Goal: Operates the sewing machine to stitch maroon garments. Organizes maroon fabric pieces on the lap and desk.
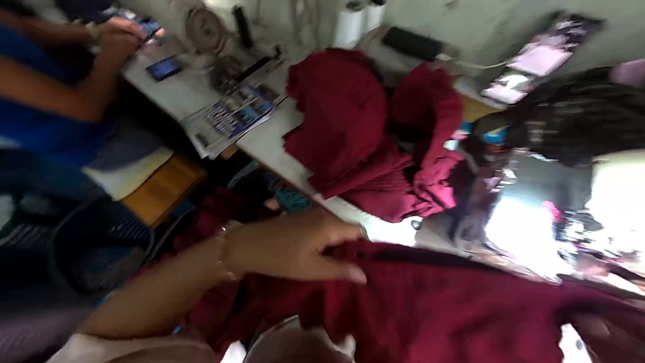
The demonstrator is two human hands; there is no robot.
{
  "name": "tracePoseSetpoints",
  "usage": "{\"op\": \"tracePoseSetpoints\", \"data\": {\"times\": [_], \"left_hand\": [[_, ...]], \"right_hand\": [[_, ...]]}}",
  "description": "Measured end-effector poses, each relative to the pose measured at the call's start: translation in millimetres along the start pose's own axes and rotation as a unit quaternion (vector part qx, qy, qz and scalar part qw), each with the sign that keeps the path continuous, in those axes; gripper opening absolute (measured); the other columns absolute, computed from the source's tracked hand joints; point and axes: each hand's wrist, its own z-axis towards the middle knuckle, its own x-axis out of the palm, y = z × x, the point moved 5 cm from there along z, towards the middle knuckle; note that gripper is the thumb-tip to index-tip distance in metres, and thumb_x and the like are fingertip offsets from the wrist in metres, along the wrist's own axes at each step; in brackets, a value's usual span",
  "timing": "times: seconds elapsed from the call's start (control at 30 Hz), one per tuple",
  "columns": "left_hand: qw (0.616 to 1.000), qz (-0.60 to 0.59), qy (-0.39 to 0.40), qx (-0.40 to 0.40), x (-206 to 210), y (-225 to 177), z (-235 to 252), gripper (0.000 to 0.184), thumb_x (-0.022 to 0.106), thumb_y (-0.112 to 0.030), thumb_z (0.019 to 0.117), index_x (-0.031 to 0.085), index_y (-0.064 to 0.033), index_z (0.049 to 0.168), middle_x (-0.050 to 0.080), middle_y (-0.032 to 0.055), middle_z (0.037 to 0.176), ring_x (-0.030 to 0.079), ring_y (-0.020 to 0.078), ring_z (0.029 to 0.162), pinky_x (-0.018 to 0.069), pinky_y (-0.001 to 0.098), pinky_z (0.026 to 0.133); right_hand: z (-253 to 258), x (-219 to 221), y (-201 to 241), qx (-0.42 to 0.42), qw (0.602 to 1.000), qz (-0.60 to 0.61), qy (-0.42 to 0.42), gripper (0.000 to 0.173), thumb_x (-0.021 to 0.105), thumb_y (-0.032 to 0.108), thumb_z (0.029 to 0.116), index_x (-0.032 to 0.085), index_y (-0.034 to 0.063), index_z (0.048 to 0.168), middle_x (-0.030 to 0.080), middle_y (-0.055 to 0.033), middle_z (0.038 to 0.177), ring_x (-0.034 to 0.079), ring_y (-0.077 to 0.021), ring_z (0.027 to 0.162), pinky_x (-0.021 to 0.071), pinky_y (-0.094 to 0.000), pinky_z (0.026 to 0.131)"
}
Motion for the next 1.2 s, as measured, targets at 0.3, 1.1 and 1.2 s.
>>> {"op": "tracePoseSetpoints", "data": {"times": [0.3,1.1,1.2], "left_hand": [[0.801,0.439,-0.219,-0.343,-68.1,-12.2,-182.5,0.026,0.062,-0.019,0.0974,0.065,0.0027,0.110,0.065,0.0248,0.107,0.067,0.0456,0.092,0.0528,0.0648,0.072],[0.675,0.157,0.018,-0.721,175.5,203.1,-309.9,0.074,0.065,-0.054,0.0939,0.054,-0.0008,0.144,0.035,0.0306,0.156,0.037,0.0472,0.143,0.0408,0.0635,0.105],[0.682,0.162,0.038,-0.713,170.2,209.3,-308.7,0.048,0.062,-0.028,0.0997,0.059,0.0004,0.138,0.041,0.0304,0.153,0.040,0.0475,0.141,0.0402,0.0638,0.105]], "right_hand": [[7.0,87.9,-102.1,0.051,0.987,-0.085,0.130,0.033,0.065,0.009,0.0960,0.059,-0.0107,0.122,0.069,-0.0038,0.117,0.066,0.0061,0.080,0.0580,-0.0143,0.070],[-32.9,80.4,-163.3,0.103,0.975,-0.184,0.068,0.023,0.062,0.011,0.0960,0.064,-0.0101,0.104,0.067,-0.0066,0.095,0.054,0.0101,0.073,0.0445,-0.0060,0.065],[-32.1,79.6,-162.8,0.101,0.976,-0.179,0.067,0.023,0.062,0.011,0.0962,0.064,-0.0100,0.104,0.066,-0.0058,0.094,0.054,0.0098,0.073,0.0444,-0.0060,0.065]]}}
